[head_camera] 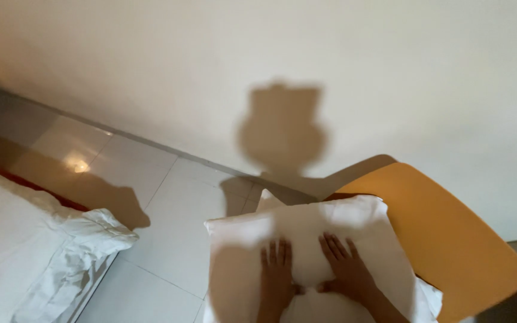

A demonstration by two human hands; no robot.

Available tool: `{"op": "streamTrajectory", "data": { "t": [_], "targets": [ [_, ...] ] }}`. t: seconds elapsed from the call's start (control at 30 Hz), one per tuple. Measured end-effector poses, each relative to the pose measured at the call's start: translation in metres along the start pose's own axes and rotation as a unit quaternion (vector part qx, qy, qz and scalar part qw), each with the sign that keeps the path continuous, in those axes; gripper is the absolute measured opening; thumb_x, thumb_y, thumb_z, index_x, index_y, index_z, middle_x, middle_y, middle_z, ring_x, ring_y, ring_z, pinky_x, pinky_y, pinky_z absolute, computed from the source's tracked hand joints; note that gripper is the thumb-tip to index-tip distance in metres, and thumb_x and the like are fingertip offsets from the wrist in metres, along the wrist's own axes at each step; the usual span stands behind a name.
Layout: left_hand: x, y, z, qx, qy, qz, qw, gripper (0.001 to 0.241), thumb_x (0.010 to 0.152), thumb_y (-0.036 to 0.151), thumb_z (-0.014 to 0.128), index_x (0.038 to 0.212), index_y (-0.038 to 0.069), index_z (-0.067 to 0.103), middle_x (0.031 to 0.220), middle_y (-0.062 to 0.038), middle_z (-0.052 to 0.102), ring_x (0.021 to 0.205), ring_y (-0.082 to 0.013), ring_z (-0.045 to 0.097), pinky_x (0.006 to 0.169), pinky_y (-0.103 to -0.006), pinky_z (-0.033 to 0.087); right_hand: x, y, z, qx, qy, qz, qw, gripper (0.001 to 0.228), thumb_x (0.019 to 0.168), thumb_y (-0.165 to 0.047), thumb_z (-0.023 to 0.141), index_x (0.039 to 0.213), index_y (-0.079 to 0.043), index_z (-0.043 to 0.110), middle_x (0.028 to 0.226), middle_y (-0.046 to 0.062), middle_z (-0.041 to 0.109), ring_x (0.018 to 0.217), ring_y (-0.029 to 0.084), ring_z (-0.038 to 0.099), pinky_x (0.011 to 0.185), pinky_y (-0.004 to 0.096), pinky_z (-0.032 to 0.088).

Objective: The person smooths the white bedsheet on a double bed, then picks up a white pillow from a chair and places it on the bed. They repeat this process with a second pillow, arranging both at the head of the bed.

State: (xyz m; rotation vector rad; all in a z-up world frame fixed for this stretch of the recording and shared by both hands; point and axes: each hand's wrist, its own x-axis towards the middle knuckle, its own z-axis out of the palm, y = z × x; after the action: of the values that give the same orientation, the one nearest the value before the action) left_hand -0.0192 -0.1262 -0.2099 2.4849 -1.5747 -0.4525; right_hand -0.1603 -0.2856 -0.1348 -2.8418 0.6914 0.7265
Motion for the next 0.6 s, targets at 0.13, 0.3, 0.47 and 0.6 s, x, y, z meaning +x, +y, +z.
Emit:
{"op": "streamTrajectory", "data": {
  "t": [0.13, 0.3, 0.47, 0.6],
  "targets": [
    [0.001, 0.003, 0.007, -0.028, 0.033, 0.019, 0.999, 0.129, 0.07, 0.06, 0.084, 0.158, -0.006, 0.016, 0.166, -0.025, 0.019, 0.154, -0.0445, 0.011, 0.123, -0.0595, 0.004, 0.017, 0.012, 0.035, 0.011, 0.065, -0.024, 0.998, 0.126, 0.078, -0.084, 0.061, 0.164, -0.009, 0.007, 0.174, 0.013, 0.011, 0.156, 0.025, 0.009, 0.124, 0.053, 0.003],
    [0.004, 0.004, 0.032, -0.024, 0.104, 0.044, 0.993, 0.109, 0.082, 0.046, 0.078, 0.158, -0.007, 0.022, 0.166, -0.025, 0.024, 0.154, -0.0442, 0.015, 0.124, -0.0544, 0.007, 0.032, 0.026, 0.082, -0.008, 0.302, -0.105, 0.948, 0.1, 0.085, -0.068, 0.054, 0.153, -0.002, 0.023, 0.159, 0.017, 0.029, 0.147, 0.029, 0.025, 0.117, 0.056, 0.013],
    [0.002, 0.007, 0.027, -0.023, 0.115, 0.047, 0.992, 0.097, 0.088, 0.043, 0.069, 0.159, -0.004, 0.022, 0.165, -0.025, 0.024, 0.153, -0.0451, 0.014, 0.124, -0.0541, 0.008, 0.025, 0.016, 0.079, -0.028, 0.266, -0.052, 0.962, 0.087, 0.089, -0.054, 0.052, 0.16, -0.009, 0.027, 0.161, 0.012, 0.035, 0.147, 0.026, 0.031, 0.119, 0.053, 0.017],
    [0.007, 0.002, 0.054, 0.035, 0.191, 0.057, 0.979, 0.081, 0.096, 0.038, 0.058, 0.16, 0.0, 0.025, 0.166, -0.022, 0.026, 0.153, -0.045, 0.019, 0.125, -0.0538, 0.012, 0.031, 0.015, 0.094, -0.027, 0.314, -0.045, 0.948, 0.073, 0.094, -0.045, 0.05, 0.155, -0.008, 0.032, 0.157, 0.011, 0.043, 0.145, 0.025, 0.038, 0.121, 0.051, 0.021]
  ]
}}
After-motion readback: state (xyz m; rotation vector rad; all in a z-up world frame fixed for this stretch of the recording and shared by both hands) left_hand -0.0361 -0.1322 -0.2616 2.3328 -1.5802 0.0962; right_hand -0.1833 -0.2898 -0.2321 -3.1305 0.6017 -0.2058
